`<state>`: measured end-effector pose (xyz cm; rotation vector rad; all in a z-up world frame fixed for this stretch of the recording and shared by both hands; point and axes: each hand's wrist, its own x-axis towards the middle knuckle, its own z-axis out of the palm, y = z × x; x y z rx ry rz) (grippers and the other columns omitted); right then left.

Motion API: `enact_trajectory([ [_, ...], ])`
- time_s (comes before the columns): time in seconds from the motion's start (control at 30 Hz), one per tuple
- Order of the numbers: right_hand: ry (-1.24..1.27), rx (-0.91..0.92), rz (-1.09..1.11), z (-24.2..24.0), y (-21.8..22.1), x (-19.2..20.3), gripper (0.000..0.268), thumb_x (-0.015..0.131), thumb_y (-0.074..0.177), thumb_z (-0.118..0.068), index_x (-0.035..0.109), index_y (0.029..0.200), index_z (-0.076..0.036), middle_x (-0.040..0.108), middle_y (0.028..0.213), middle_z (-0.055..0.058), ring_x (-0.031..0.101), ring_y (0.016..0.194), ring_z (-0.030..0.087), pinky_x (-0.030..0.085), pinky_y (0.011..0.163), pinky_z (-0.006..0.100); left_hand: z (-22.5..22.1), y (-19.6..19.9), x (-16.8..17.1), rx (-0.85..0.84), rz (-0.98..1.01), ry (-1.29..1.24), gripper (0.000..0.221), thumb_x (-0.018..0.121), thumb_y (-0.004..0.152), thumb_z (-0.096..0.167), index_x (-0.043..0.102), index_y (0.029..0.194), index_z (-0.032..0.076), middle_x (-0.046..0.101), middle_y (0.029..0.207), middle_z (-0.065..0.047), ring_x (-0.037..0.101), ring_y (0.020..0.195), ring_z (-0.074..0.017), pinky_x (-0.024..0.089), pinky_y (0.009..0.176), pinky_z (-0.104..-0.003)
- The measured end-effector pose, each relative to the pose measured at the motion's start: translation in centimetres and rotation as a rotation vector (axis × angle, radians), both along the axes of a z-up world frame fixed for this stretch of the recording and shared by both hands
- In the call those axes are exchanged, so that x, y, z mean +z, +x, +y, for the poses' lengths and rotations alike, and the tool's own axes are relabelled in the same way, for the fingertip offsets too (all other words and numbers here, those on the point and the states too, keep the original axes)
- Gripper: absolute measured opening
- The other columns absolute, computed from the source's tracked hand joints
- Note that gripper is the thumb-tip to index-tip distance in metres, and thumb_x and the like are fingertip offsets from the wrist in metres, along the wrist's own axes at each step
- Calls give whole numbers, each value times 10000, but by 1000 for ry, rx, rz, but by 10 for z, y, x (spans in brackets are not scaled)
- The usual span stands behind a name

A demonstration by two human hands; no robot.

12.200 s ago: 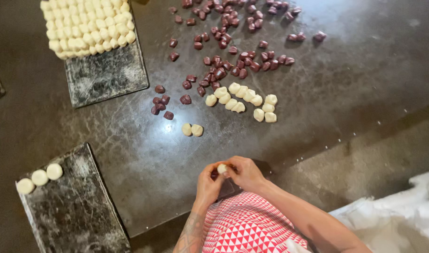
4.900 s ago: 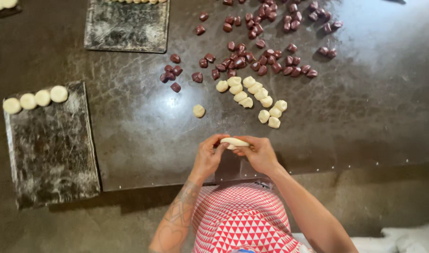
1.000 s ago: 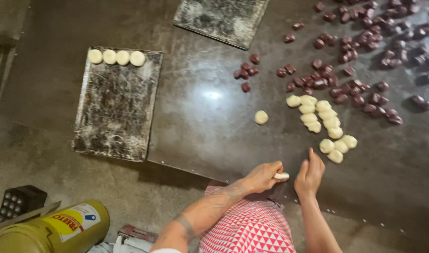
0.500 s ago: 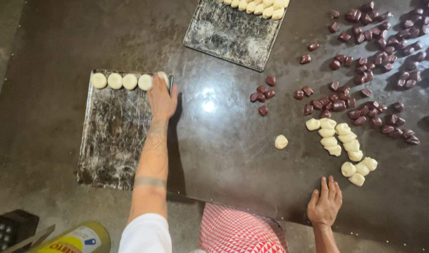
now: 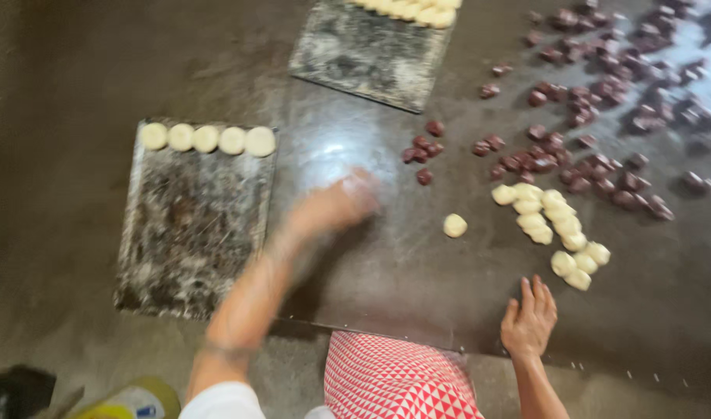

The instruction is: The person prepares pieces of dough by hand on a large table, placing them onto baking trays.

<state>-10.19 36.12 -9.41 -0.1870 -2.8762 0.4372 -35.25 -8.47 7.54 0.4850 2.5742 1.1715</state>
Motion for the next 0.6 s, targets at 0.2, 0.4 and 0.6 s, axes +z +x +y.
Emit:
enact_trajectory([
  [0.2,-3,-12,-10,3,0,1,544,580,928,-184,541,1455,-56,472,1580,158,400,1468,378,286,1220,506,206,170,111,-959,-386,582,429,708,867,165,683,1294,142,751,1215,-96,746,1075,-234,603,928,-377],
  [0.4,-36,16,15,6,1,8,562,616,899,-183,541,1441,-55,474,1554,169,399,1443,382,287,1196,512,280,215,92,-812,-337,596,389,716,871,172,675,1255,130,735,1170,-96,725,1039,-226,588,898,-373],
  [0.6,-174,212,-2,40,-2,33,531,610,912,-177,554,1420,-35,458,1554,182,405,1423,382,325,1167,506,314,233,73,-704,-363,555,351,725,875,179,668,1216,118,720,1126,-96,704,1003,-219,574,868,-368],
])
